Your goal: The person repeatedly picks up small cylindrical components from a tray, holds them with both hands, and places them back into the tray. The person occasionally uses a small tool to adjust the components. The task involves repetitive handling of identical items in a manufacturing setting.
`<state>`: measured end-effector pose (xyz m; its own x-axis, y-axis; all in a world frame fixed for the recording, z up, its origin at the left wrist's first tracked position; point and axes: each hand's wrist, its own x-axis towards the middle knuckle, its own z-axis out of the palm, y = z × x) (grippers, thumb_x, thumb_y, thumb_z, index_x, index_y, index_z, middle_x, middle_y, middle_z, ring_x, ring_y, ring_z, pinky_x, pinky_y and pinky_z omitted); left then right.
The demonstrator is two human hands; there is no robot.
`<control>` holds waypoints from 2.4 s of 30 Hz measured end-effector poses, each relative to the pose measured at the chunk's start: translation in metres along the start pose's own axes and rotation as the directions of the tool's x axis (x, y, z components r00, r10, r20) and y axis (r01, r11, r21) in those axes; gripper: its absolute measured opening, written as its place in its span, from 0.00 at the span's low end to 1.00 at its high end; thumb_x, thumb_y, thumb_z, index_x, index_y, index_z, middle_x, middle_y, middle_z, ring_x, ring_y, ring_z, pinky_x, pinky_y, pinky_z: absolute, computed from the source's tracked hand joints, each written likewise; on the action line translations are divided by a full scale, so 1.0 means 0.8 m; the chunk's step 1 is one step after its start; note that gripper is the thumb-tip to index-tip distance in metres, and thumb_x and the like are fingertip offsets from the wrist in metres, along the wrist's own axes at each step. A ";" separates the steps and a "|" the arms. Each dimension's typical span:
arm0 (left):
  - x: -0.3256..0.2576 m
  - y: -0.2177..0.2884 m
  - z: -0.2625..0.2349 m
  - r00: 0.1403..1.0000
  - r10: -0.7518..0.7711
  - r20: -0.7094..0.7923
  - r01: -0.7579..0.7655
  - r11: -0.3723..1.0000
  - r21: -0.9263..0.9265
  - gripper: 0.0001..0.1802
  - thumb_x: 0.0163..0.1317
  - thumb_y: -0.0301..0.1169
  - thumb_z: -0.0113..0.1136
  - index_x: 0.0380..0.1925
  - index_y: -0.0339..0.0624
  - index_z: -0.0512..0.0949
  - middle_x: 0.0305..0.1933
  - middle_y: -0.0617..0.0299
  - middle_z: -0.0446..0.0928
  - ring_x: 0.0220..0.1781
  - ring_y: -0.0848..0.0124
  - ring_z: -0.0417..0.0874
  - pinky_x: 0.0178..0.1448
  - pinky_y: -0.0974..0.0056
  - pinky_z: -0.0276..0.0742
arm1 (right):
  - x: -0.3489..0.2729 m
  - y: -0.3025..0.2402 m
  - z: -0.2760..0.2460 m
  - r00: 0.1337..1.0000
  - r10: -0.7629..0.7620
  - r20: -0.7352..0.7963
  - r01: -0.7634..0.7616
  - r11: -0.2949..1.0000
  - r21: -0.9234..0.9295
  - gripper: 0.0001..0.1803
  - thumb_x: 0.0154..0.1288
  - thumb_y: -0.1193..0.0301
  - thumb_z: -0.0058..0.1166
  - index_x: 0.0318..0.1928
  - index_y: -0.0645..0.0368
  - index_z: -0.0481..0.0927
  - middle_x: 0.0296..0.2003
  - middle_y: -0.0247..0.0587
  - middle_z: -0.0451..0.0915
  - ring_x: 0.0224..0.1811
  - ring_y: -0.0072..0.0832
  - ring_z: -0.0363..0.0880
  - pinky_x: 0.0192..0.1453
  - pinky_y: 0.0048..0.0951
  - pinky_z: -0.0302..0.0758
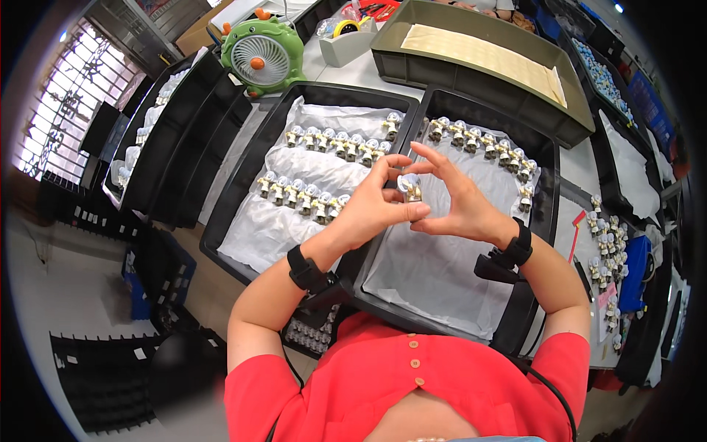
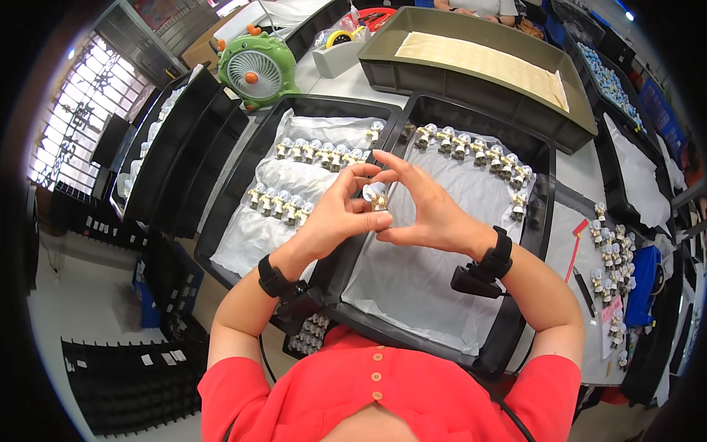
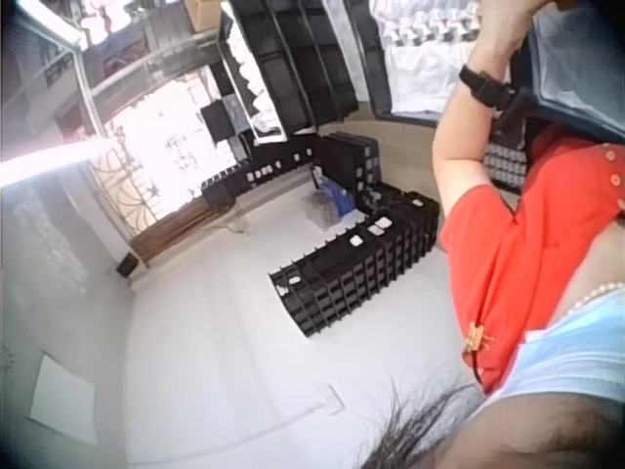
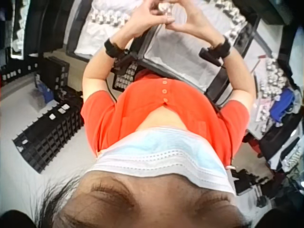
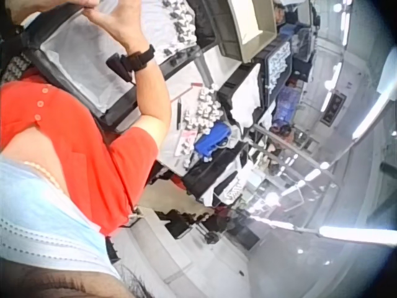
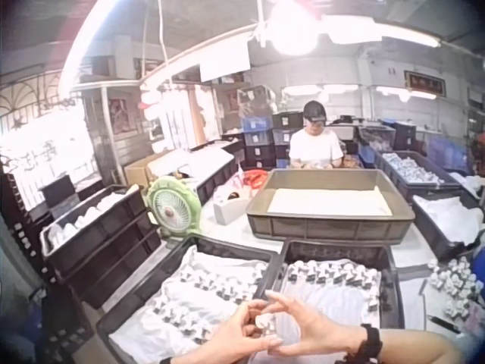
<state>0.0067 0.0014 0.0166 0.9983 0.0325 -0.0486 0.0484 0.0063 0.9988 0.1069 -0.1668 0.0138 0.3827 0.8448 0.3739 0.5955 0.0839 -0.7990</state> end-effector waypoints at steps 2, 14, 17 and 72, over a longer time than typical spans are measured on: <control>-0.004 -0.001 0.001 0.999 0.025 0.035 -0.025 1.000 -0.011 0.40 0.51 0.31 0.69 0.61 0.40 0.57 0.54 0.57 0.64 0.45 0.75 0.74 0.48 0.69 0.74 | -0.002 0.007 0.000 1.000 0.028 0.007 -0.029 0.998 0.058 0.55 0.43 0.66 0.69 0.70 0.51 0.50 0.56 0.45 0.71 0.62 0.36 0.67 0.64 0.38 0.61; -0.003 -0.007 -0.010 0.970 -0.234 0.069 0.242 0.880 -0.409 0.27 0.67 0.46 0.51 0.59 0.42 0.61 0.50 0.59 0.71 0.47 0.68 0.78 0.50 0.61 0.77 | -0.006 0.013 0.004 0.960 0.255 0.116 -0.279 0.909 0.310 0.56 0.44 0.65 0.69 0.71 0.51 0.46 0.56 0.42 0.72 0.62 0.33 0.66 0.65 0.39 0.58; -0.003 -0.005 -0.010 0.966 -0.257 0.039 0.250 0.877 -0.411 0.32 0.63 0.47 0.57 0.60 0.40 0.60 0.49 0.59 0.71 0.45 0.70 0.78 0.47 0.63 0.78 | -0.006 0.007 0.005 0.974 0.210 0.083 -0.223 0.950 0.218 0.56 0.44 0.66 0.69 0.71 0.52 0.47 0.56 0.43 0.72 0.61 0.35 0.66 0.66 0.40 0.58; -0.011 -0.011 0.003 0.998 -0.055 -0.038 0.034 0.905 -0.425 0.20 0.68 0.36 0.50 0.56 0.37 0.66 0.48 0.61 0.76 0.47 0.72 0.79 0.53 0.65 0.76 | -0.010 0.011 0.013 0.984 0.057 -0.172 0.023 0.904 0.427 0.57 0.46 0.79 0.68 0.71 0.49 0.43 0.58 0.44 0.69 0.60 0.32 0.69 0.67 0.35 0.64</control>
<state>-0.0021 -0.0017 0.0083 0.9922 0.0700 -0.1036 0.0635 0.4314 0.8999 0.1015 -0.1676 -0.0013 0.5312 0.7451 0.4034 0.2451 0.3206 -0.9150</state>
